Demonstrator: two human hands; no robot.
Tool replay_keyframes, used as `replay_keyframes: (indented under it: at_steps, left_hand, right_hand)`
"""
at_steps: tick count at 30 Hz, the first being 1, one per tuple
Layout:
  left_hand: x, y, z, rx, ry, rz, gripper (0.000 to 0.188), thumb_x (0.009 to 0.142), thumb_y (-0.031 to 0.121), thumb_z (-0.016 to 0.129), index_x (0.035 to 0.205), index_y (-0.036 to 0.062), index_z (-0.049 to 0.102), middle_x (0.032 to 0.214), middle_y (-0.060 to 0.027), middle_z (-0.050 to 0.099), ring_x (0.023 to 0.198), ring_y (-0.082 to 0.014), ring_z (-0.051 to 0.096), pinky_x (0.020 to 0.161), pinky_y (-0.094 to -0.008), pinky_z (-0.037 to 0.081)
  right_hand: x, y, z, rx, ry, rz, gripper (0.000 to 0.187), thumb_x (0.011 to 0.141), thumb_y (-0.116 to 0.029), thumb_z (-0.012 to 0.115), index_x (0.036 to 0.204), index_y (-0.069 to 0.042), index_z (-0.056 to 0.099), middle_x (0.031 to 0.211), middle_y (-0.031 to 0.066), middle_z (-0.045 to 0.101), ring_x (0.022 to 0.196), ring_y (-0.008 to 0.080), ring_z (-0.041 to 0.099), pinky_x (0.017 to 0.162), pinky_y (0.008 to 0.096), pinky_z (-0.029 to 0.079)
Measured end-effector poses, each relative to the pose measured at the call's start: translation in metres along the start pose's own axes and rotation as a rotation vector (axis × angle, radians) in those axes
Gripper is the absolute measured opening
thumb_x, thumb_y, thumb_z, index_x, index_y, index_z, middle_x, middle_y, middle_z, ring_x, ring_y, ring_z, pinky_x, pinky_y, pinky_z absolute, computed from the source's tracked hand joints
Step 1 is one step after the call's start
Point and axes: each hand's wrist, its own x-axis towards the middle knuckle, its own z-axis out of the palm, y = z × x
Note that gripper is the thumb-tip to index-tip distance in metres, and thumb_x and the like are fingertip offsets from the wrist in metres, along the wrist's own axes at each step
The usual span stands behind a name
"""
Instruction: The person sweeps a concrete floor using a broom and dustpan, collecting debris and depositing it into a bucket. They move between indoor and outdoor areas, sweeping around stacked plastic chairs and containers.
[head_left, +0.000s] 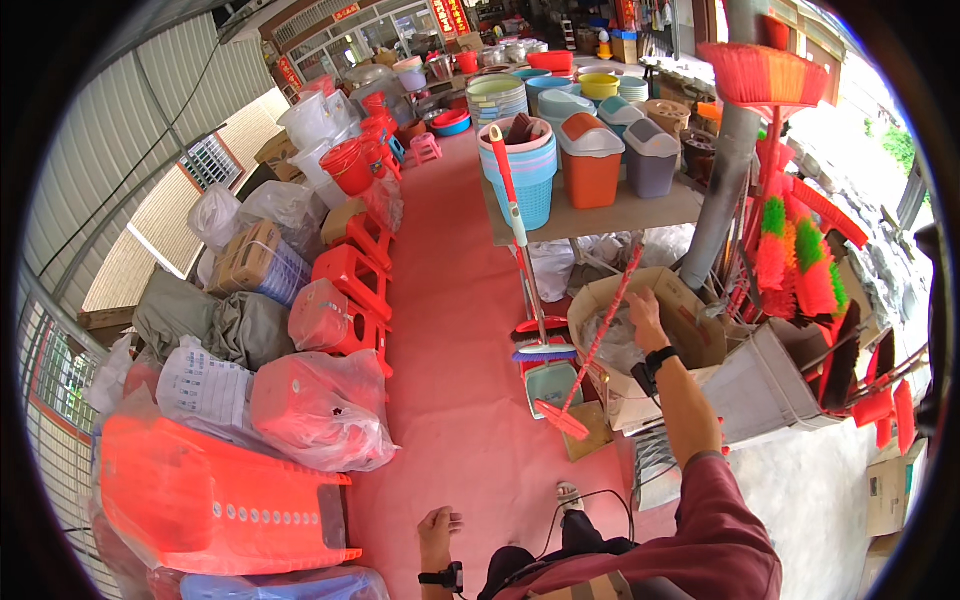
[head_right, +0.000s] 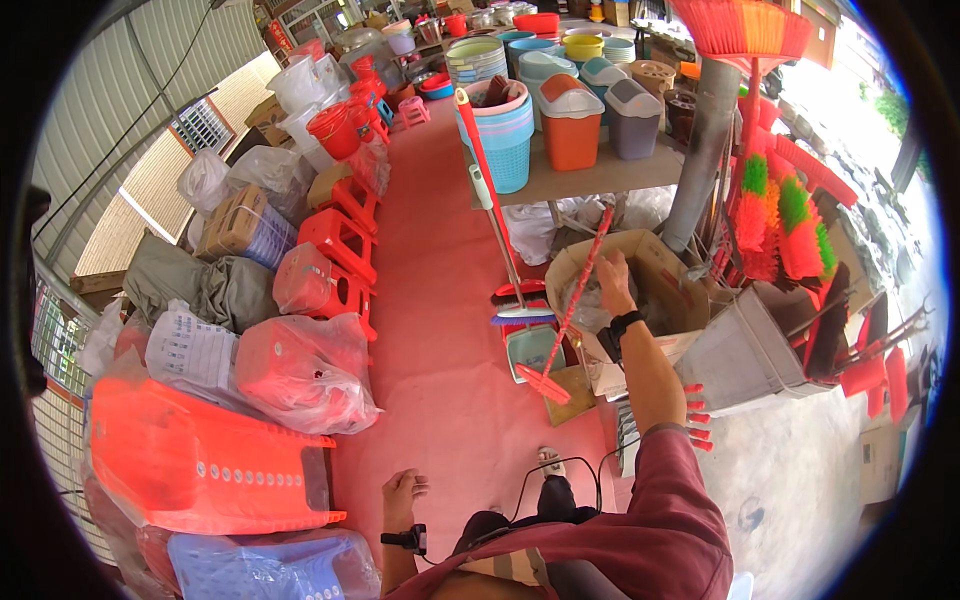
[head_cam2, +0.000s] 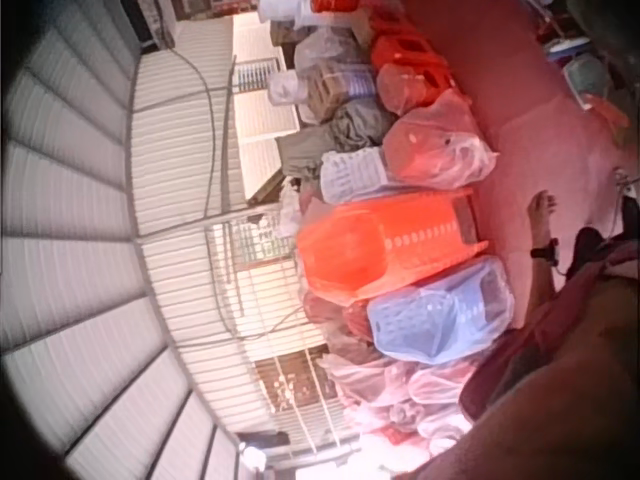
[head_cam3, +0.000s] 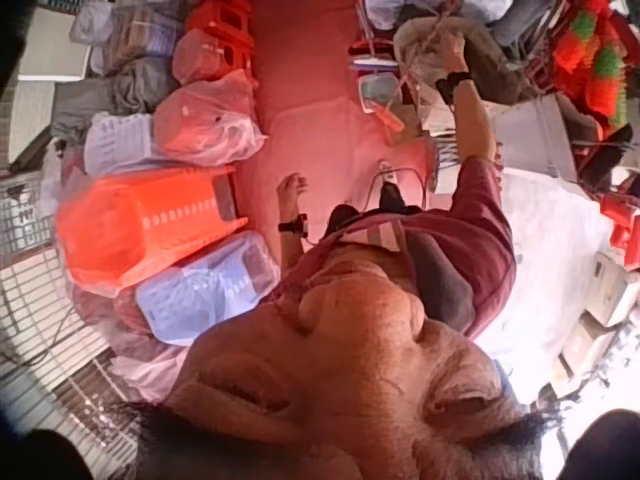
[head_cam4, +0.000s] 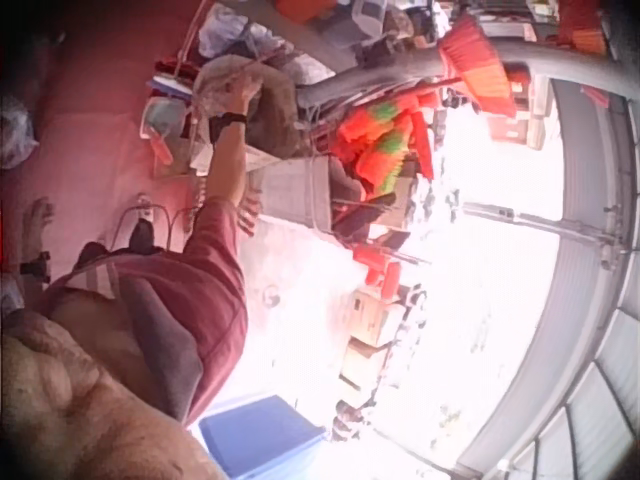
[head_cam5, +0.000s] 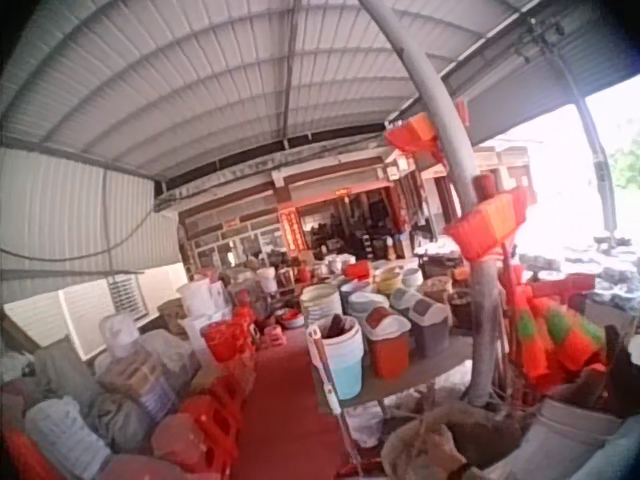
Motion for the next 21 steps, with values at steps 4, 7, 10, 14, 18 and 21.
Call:
replay_keyframes:
  at_steps: [4, 7, 10, 14, 18, 21]
  left_hand:
    - [0.011, 0.023, 0.027, 0.034, 0.007, 0.025, 0.025, 0.097, 0.018, 0.06, 0.108, -0.0024, 0.068, 0.089, -0.0128, 0.072, 0.074, -0.0195, 0.07, 0.067, -0.0295, 0.055]
    - [0.02, 0.042, 0.046, 0.098, -0.021, 0.052, 0.026, 0.099, 0.021, 0.06, 0.108, -0.002, 0.067, 0.092, -0.0131, 0.072, 0.078, -0.0198, 0.07, 0.07, -0.0299, 0.055]
    - [0.03, 0.059, 0.066, 0.072, -0.058, 0.054, 0.026, 0.098, 0.02, 0.061, 0.109, -0.0024, 0.068, 0.091, -0.012, 0.073, 0.079, -0.019, 0.07, 0.07, -0.0298, 0.055]
    - [0.044, 0.065, 0.091, -0.041, -0.172, -0.004, 0.025, 0.099, 0.022, 0.06, 0.107, -0.0007, 0.068, 0.093, -0.0123, 0.072, 0.08, -0.0196, 0.07, 0.073, -0.0313, 0.056]
    - [0.066, 0.052, 0.113, -0.337, -0.341, -0.228, 0.032, 0.1, 0.032, 0.061, 0.108, 0.0024, 0.065, 0.092, -0.0113, 0.071, 0.078, -0.0199, 0.069, 0.072, -0.0323, 0.057]
    - [0.084, 0.04, 0.119, -0.649, -0.535, -0.493, 0.039, 0.1, 0.046, 0.058, 0.111, 0.0087, 0.063, 0.093, -0.0076, 0.07, 0.077, -0.0188, 0.067, 0.068, -0.0319, 0.056]
  right_hand:
    - [0.025, -0.007, 0.006, 0.159, 0.017, -0.012, 0.063, 0.091, -0.021, 0.064, 0.146, -0.002, 0.039, 0.119, 0.0069, 0.059, 0.107, 0.0172, 0.05, 0.093, 0.0337, 0.041]
    - [0.034, -0.014, 0.005, 0.092, -0.208, -0.082, 0.064, 0.091, -0.022, 0.065, 0.146, -0.002, 0.04, 0.12, 0.0043, 0.057, 0.11, 0.0153, 0.049, 0.095, 0.0326, 0.04]
    - [0.025, -0.015, 0.027, -0.061, -0.197, -0.199, 0.034, 0.092, -0.019, 0.065, 0.123, -0.004, 0.06, 0.093, -0.0004, 0.06, 0.088, 0.0126, 0.055, 0.079, 0.03, 0.045]
    - [-0.052, -0.005, 0.069, -0.138, -0.469, -0.379, 0.013, 0.096, -0.015, 0.066, 0.105, -0.006, 0.063, 0.087, 0.0027, 0.066, 0.076, 0.0144, 0.061, 0.067, 0.031, 0.051]
    - [-0.171, 0.006, 0.131, -0.431, -0.673, -0.822, 0.014, 0.092, -0.019, 0.07, 0.102, -0.009, 0.066, 0.087, 0.0082, 0.064, 0.081, 0.0262, 0.064, 0.073, 0.0373, 0.053]
    - [-0.253, 0.008, 0.146, -0.464, -0.874, -0.826, 0.026, 0.086, -0.023, 0.072, 0.108, -0.01, 0.065, 0.101, 0.0091, 0.064, 0.101, 0.0326, 0.062, 0.088, 0.0427, 0.052]
